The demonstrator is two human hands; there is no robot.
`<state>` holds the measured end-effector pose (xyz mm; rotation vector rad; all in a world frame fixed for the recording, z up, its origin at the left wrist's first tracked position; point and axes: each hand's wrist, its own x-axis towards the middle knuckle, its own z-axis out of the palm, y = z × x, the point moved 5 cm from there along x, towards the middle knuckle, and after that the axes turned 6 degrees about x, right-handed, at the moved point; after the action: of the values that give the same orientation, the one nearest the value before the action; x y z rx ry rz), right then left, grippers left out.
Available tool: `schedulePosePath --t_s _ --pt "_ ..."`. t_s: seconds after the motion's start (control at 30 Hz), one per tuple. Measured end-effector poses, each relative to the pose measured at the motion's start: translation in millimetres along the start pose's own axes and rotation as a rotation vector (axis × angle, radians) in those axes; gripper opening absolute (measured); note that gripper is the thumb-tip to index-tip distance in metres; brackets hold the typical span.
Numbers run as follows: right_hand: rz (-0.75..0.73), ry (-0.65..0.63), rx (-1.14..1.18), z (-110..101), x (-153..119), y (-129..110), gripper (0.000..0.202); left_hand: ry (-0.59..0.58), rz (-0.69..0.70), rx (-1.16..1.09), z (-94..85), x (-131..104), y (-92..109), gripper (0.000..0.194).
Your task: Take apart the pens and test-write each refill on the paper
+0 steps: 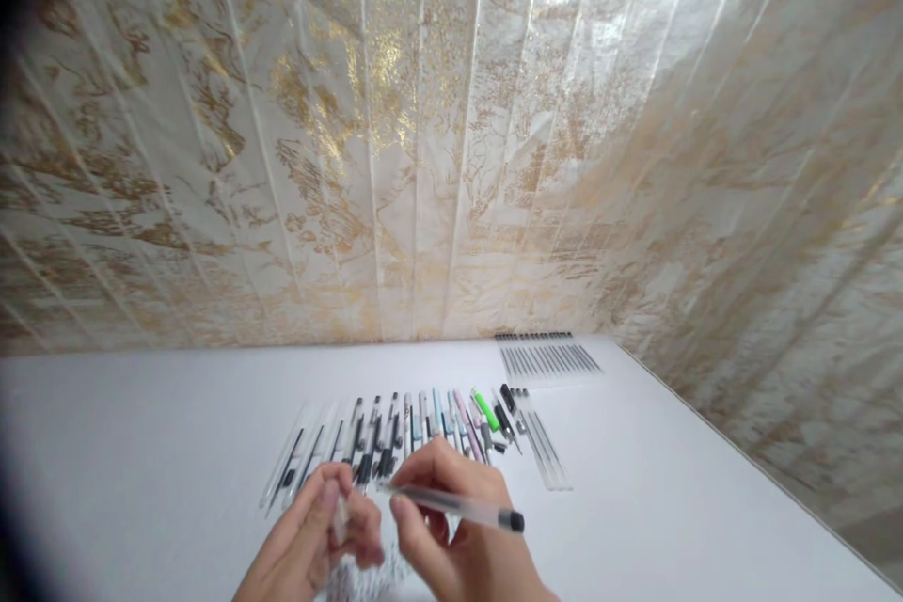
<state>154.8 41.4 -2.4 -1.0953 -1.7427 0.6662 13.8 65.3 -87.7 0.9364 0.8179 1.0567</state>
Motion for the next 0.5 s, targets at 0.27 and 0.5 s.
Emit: schedulePosePath --t_s 0.27,0.5 --pt "-0.068 -0.010 -0.050 30.7 -8.8 12.5 0.013 0.153 -0.155 -0.264 -11.3 4.1 -18.4 0.043" --pt "-0.075 -0.043 -0.111 39.9 -14.9 26.6 0.005 0.106 -0.232 -0.343 -4.9 -3.6 -29.9 0.045"
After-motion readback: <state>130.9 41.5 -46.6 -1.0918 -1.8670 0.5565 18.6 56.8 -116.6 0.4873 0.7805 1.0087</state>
